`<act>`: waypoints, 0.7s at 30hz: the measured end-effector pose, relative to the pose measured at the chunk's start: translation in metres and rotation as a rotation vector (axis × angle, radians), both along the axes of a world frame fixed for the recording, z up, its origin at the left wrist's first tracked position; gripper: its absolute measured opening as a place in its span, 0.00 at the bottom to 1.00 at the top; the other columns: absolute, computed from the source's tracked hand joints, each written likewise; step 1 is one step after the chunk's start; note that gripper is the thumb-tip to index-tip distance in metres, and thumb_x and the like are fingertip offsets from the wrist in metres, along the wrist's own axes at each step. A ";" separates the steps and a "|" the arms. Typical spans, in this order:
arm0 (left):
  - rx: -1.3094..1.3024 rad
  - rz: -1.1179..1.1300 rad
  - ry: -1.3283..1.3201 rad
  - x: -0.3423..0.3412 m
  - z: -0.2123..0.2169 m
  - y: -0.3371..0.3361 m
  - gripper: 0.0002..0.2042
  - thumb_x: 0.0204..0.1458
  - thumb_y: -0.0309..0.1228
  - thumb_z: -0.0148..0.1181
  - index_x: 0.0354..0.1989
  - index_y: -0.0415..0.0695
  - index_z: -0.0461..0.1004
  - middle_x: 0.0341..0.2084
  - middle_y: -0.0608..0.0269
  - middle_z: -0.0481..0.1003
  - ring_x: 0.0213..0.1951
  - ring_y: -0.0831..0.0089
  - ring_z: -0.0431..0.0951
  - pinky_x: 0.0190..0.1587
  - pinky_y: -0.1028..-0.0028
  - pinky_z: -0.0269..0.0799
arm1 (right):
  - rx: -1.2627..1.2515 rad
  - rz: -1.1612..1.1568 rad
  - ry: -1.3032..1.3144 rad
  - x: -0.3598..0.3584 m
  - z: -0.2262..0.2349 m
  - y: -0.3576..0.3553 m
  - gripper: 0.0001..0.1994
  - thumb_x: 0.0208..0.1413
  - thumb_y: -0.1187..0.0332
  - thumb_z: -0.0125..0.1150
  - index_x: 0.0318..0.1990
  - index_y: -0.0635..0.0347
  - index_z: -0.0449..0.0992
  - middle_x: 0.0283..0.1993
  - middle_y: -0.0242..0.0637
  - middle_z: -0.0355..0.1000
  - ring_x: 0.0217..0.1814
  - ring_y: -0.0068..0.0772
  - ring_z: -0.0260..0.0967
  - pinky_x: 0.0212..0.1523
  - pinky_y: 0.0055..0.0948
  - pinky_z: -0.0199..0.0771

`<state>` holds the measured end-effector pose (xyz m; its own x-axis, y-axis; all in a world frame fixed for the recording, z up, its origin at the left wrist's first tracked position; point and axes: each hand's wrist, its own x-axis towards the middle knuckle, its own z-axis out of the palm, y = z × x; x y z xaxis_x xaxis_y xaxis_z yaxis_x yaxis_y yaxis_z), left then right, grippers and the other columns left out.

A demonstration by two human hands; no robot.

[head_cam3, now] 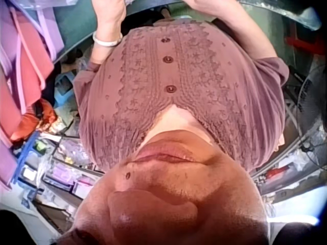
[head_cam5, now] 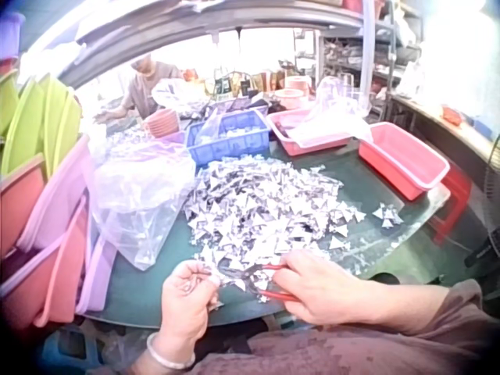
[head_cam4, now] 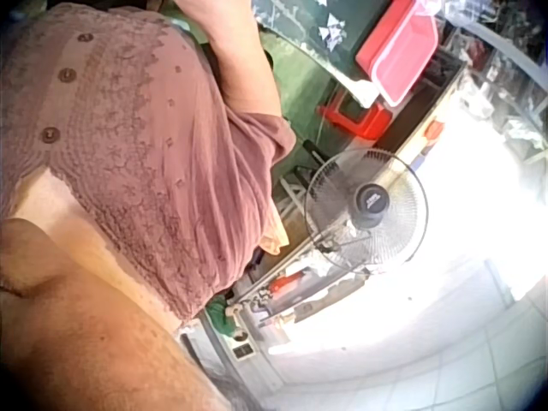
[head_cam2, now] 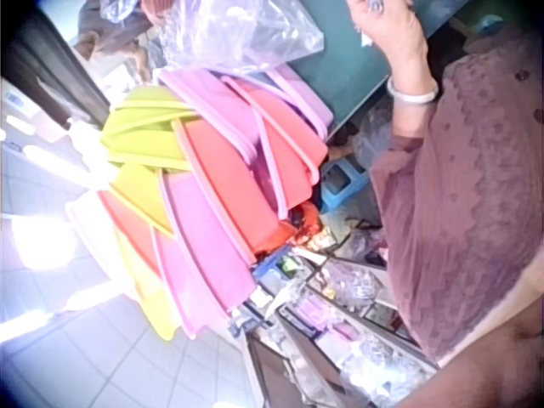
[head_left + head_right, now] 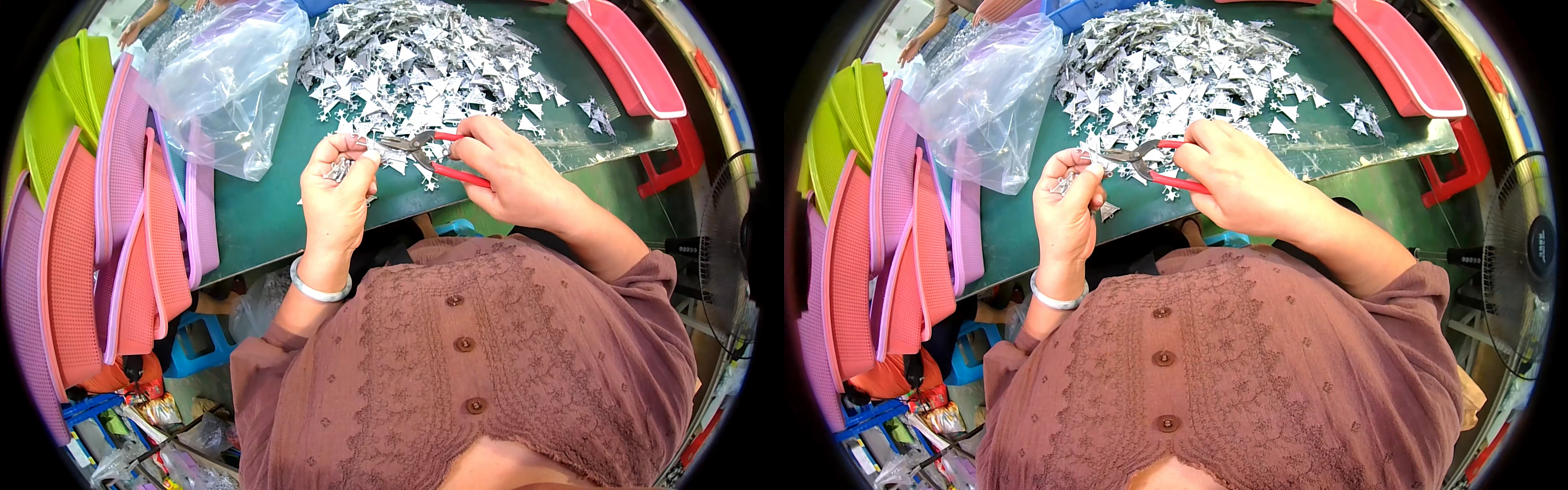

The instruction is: The person picks up star-shaped metal objects from a pile on a table and uses a pair of red-handled pliers to trim small protrusions from their edges.

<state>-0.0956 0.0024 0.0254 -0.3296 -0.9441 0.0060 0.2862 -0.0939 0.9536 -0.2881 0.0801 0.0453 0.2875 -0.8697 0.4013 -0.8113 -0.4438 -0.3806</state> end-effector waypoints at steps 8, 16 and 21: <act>-0.030 -0.010 -0.013 0.001 0.000 0.001 0.05 0.45 0.18 0.54 0.31 0.40 0.67 0.20 0.69 0.69 0.16 0.86 0.62 0.19 0.86 0.56 | 0.041 -0.008 0.044 0.001 0.000 0.001 0.10 0.35 0.74 0.55 0.30 0.65 0.66 0.33 0.43 0.60 0.36 0.43 0.60 0.36 0.35 0.63; -0.023 -0.016 -0.002 0.002 -0.002 0.001 0.06 0.45 0.18 0.54 0.31 0.40 0.67 0.21 0.68 0.69 0.16 0.86 0.63 0.19 0.86 0.57 | 0.043 -0.010 0.074 0.001 0.001 0.003 0.09 0.37 0.74 0.55 0.29 0.65 0.67 0.33 0.42 0.60 0.36 0.42 0.61 0.36 0.35 0.64; -0.064 -0.012 -0.012 0.002 -0.003 0.001 0.06 0.45 0.18 0.54 0.31 0.40 0.67 0.22 0.68 0.69 0.17 0.86 0.63 0.19 0.86 0.57 | 0.067 -0.016 0.111 0.001 0.002 0.004 0.09 0.37 0.74 0.55 0.29 0.65 0.67 0.33 0.42 0.60 0.37 0.42 0.61 0.36 0.34 0.65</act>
<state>-0.0939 0.0034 0.0228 -0.3411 -0.9380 0.0619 0.2740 -0.0362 0.9610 -0.2870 0.0836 0.0469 0.3128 -0.8982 0.3089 -0.8568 -0.4072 -0.3163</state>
